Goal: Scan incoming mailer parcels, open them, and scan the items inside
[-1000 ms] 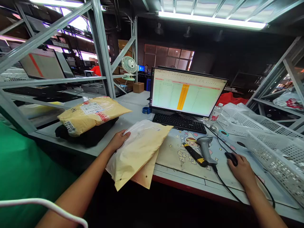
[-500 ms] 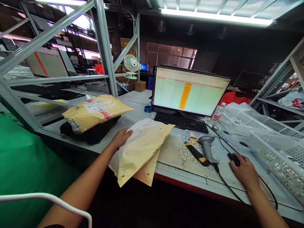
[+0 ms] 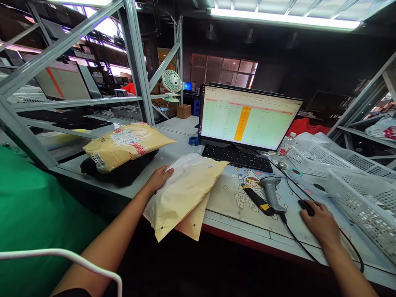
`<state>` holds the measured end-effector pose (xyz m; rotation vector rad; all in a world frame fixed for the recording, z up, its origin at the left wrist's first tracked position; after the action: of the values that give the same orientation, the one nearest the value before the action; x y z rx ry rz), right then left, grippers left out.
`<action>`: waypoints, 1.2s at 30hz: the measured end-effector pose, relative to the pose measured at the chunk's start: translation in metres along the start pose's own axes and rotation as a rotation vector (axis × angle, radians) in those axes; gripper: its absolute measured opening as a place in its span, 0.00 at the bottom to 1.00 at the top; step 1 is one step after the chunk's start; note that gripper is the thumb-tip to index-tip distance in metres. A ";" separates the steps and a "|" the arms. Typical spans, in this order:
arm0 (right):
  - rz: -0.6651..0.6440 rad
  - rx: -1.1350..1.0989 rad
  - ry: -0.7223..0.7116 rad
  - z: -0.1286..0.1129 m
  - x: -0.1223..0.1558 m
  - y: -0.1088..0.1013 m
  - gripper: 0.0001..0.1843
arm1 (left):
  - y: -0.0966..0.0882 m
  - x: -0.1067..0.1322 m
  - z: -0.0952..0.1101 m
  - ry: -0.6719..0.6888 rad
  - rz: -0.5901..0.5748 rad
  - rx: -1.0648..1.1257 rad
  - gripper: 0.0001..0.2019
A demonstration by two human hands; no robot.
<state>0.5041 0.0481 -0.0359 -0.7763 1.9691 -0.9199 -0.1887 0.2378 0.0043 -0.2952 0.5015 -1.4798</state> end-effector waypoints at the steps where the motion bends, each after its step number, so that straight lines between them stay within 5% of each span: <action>1: 0.008 -0.002 -0.008 0.000 0.000 0.000 0.37 | 0.000 0.000 0.000 0.001 0.001 0.001 0.51; 24: 0.028 -0.027 -0.042 0.003 -0.001 0.004 0.36 | 0.001 0.000 -0.001 -0.011 -0.004 0.031 0.56; 36: 0.019 -0.037 -0.016 -0.007 0.002 0.001 0.40 | 0.001 0.003 0.005 -0.009 -0.005 0.057 0.50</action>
<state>0.4971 0.0496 -0.0349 -0.7823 1.9817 -0.8657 -0.1859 0.2344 0.0074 -0.2585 0.4509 -1.4942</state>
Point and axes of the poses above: each hand's wrist, its own x-axis away from the middle knuckle, its own y-axis out of the palm, z = x × y, the point moved 3 cm from there along -x, towards the middle knuckle, and after that the axes turned 15 degrees about -x, right-handed, at the moved point
